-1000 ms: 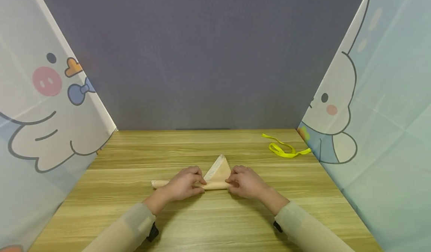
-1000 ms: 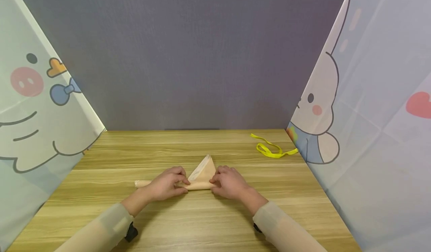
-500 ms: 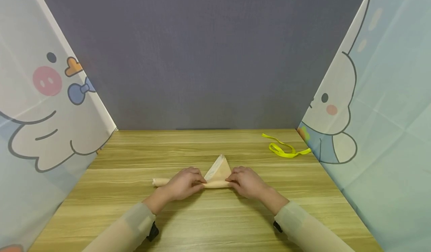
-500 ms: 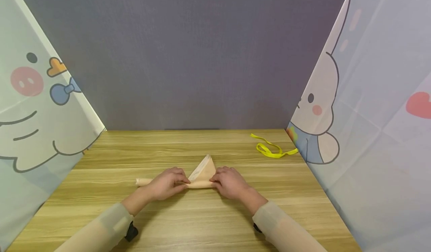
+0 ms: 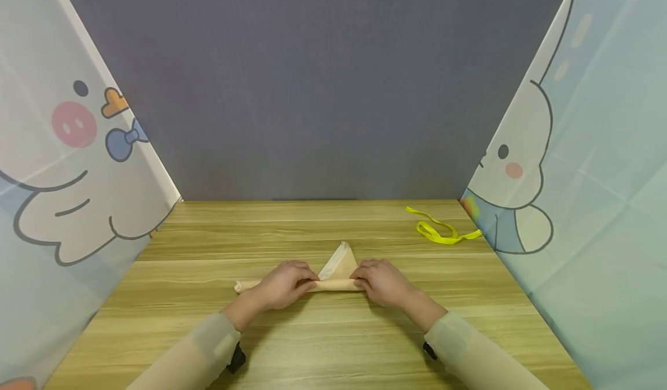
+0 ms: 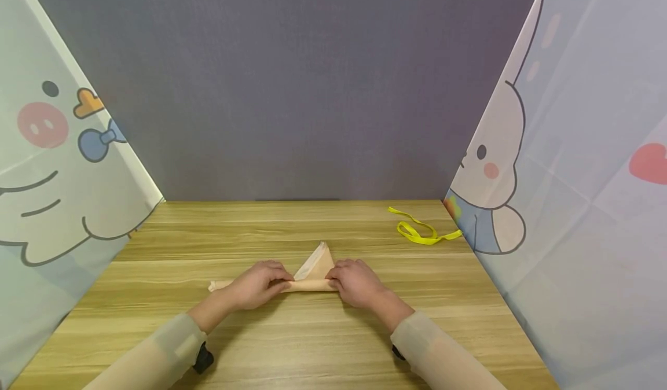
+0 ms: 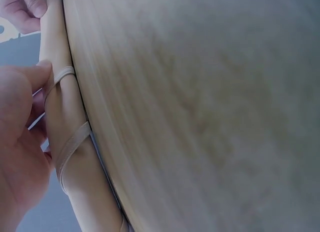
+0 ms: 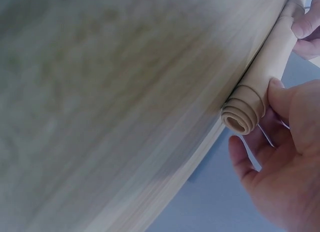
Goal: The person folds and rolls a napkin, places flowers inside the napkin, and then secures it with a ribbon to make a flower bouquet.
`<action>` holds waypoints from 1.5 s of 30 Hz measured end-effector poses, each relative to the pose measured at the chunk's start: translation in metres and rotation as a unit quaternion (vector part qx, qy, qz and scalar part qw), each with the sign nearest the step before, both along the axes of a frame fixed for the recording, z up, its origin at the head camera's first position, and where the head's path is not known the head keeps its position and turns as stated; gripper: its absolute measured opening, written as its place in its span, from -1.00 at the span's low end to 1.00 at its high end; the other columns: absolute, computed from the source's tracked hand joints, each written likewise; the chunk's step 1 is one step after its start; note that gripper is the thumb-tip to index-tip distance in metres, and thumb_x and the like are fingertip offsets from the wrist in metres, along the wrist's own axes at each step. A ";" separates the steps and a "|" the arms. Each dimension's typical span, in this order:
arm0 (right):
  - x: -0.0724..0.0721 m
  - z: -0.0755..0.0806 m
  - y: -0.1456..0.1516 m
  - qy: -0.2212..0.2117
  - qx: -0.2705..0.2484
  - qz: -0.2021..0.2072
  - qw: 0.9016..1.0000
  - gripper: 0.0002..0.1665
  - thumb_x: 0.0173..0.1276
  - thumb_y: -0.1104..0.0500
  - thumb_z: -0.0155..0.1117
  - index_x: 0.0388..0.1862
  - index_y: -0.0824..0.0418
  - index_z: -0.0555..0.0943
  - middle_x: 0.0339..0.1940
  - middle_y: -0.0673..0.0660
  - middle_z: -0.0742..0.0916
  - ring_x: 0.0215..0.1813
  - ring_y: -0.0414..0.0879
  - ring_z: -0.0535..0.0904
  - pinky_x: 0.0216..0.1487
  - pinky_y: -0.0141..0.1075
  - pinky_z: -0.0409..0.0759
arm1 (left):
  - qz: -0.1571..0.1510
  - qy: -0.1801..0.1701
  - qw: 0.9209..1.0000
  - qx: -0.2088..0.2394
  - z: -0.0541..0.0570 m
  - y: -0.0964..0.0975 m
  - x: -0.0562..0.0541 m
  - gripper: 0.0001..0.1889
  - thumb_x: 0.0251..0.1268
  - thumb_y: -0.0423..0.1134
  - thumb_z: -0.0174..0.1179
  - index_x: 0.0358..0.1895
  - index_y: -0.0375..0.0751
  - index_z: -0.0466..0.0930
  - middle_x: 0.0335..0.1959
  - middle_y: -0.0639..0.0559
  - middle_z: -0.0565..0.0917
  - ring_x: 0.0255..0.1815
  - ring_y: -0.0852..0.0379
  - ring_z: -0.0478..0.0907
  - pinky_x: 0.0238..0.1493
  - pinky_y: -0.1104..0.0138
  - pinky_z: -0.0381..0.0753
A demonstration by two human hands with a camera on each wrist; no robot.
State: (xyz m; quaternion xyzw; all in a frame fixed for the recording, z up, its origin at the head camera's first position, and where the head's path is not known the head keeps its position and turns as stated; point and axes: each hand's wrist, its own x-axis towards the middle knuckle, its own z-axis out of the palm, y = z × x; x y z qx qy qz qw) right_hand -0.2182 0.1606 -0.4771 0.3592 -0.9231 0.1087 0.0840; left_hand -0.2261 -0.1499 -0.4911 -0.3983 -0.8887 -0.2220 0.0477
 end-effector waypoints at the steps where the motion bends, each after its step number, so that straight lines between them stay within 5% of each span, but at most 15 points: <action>1: 0.000 0.000 0.000 -0.002 0.000 0.000 1.000 -0.87 0.60 0.17 0.41 -0.02 0.09 0.86 -0.14 -0.02 0.84 -0.06 -0.06 0.78 -0.08 -0.09 0.71 | 0.001 0.001 1.000 0.000 0.000 0.000 0.000 -0.83 0.65 -0.19 0.31 0.08 -0.04 0.86 -0.13 0.15 0.81 -0.19 0.31 0.66 -0.06 0.25 0.69; 8: 0.002 0.002 -0.002 -0.028 -0.012 -0.013 0.999 -0.85 0.62 0.18 0.39 0.08 0.09 0.76 -0.12 0.03 0.87 -0.06 -0.07 0.81 0.08 0.09 0.74 | 0.001 -0.019 1.000 0.011 0.001 0.002 -0.001 -0.84 0.65 -0.25 0.30 0.12 -0.11 0.78 -0.21 0.13 0.80 -0.27 0.30 0.65 -0.16 0.30 0.68; 12: 0.001 0.001 -0.002 -0.039 -0.031 -0.008 0.999 -0.83 0.61 0.18 0.40 0.09 0.01 0.67 -0.20 -0.01 0.87 -0.18 -0.17 0.78 -0.01 0.00 0.70 | 0.001 -0.034 0.999 0.014 0.003 0.003 0.000 -0.83 0.65 -0.28 0.29 0.16 -0.05 0.69 -0.28 0.16 0.76 -0.35 0.36 0.58 -0.23 0.34 0.63; 19: 0.000 0.000 0.000 -0.014 -0.036 0.008 0.999 -0.92 0.59 0.17 0.42 -0.03 -0.02 0.76 -0.14 -0.05 0.87 -0.11 -0.14 0.80 -0.08 -0.09 0.68 | -0.007 -0.008 1.000 0.010 0.002 0.002 0.001 -0.86 0.63 -0.29 0.31 0.08 -0.04 0.78 -0.11 0.11 0.83 -0.17 0.24 0.73 -0.14 0.31 0.73; 33: 0.001 -0.001 0.002 -0.024 -0.022 -0.003 0.999 -0.87 0.52 0.07 0.42 -0.05 -0.06 0.85 -0.16 -0.14 0.78 -0.16 -0.26 0.62 -0.08 -0.20 0.61 | 0.006 -0.012 1.000 -0.012 0.001 0.001 0.002 -0.83 0.64 -0.16 0.33 0.09 0.01 0.86 -0.16 0.20 0.72 -0.36 0.44 0.41 -0.19 0.37 0.51; 39: 0.000 -0.002 0.003 -0.048 -0.016 -0.014 0.999 -0.77 0.42 -0.10 0.55 -0.05 -0.06 0.85 -0.13 -0.14 0.75 -0.17 -0.28 0.56 -0.04 -0.21 0.60 | 0.012 -0.020 1.000 -0.019 0.003 0.002 0.003 -0.73 0.45 0.01 0.51 0.08 0.02 0.87 -0.16 0.24 0.70 -0.31 0.41 0.47 -0.08 0.29 0.56; 45: 0.001 0.000 0.003 -0.049 -0.028 -0.002 0.998 -0.76 0.38 0.00 0.62 -0.03 0.02 0.87 -0.15 -0.13 0.68 -0.19 -0.28 0.47 -0.08 -0.29 0.55 | 0.018 -0.012 0.999 -0.030 0.003 0.004 0.003 -0.73 0.40 -0.05 0.56 0.06 0.00 0.87 -0.14 0.24 0.64 -0.22 0.38 0.47 -0.03 0.29 0.57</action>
